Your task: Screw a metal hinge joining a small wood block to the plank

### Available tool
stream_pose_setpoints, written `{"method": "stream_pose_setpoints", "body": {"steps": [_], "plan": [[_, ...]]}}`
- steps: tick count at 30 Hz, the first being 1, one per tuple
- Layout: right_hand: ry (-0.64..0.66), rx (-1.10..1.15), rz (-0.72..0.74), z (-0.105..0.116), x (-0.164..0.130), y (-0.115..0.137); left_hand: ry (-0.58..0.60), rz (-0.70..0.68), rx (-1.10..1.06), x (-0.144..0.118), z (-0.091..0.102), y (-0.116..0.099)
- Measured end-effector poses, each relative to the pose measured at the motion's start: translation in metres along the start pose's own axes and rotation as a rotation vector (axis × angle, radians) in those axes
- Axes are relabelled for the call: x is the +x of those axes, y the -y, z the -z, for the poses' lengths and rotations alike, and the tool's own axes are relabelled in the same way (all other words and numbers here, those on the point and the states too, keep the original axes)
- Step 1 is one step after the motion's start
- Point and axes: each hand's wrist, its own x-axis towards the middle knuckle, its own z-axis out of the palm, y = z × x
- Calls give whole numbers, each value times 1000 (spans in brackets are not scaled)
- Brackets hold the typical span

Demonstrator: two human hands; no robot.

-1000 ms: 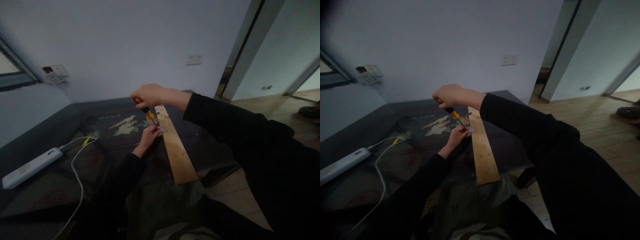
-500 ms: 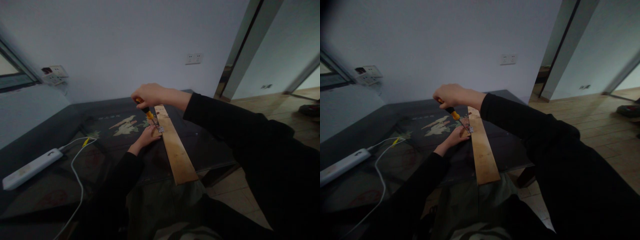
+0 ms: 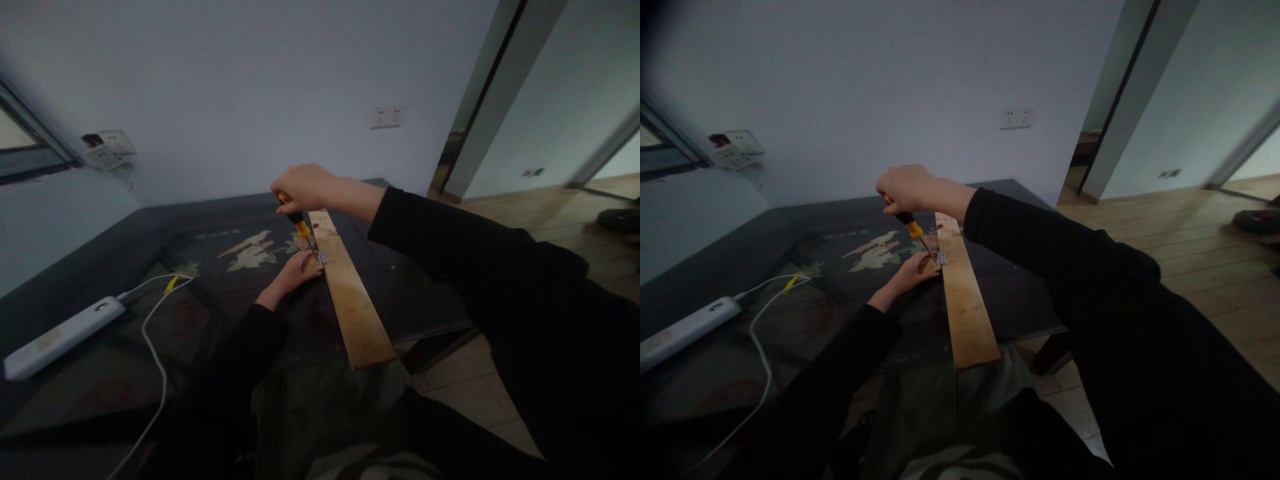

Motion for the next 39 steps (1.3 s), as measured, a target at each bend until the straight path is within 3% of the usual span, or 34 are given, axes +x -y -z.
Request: {"method": "stream_pose_setpoints", "body": {"steps": [7,19,23,30,33,36,39], "plan": [[-44,-54,-47,-9,5,-5,0,15,47,0,0,-2],[-70,233,-62,-15,8,-5,-1,41,68,0,1,-7],[46,355,-98,-10,7,-12,-4,47,65,0,-1,-5],[372,483,-108,14,5,-18,8,38,77,-1,-1,-2],[423,469,-103,20,4,-16,2,41,83,-1,0,-3],[368,385,-96,16,5,-13,10,44,83,-1,0,-6],[176,239,-131,4,8,-9,4,46,78,0,0,-7]]}}
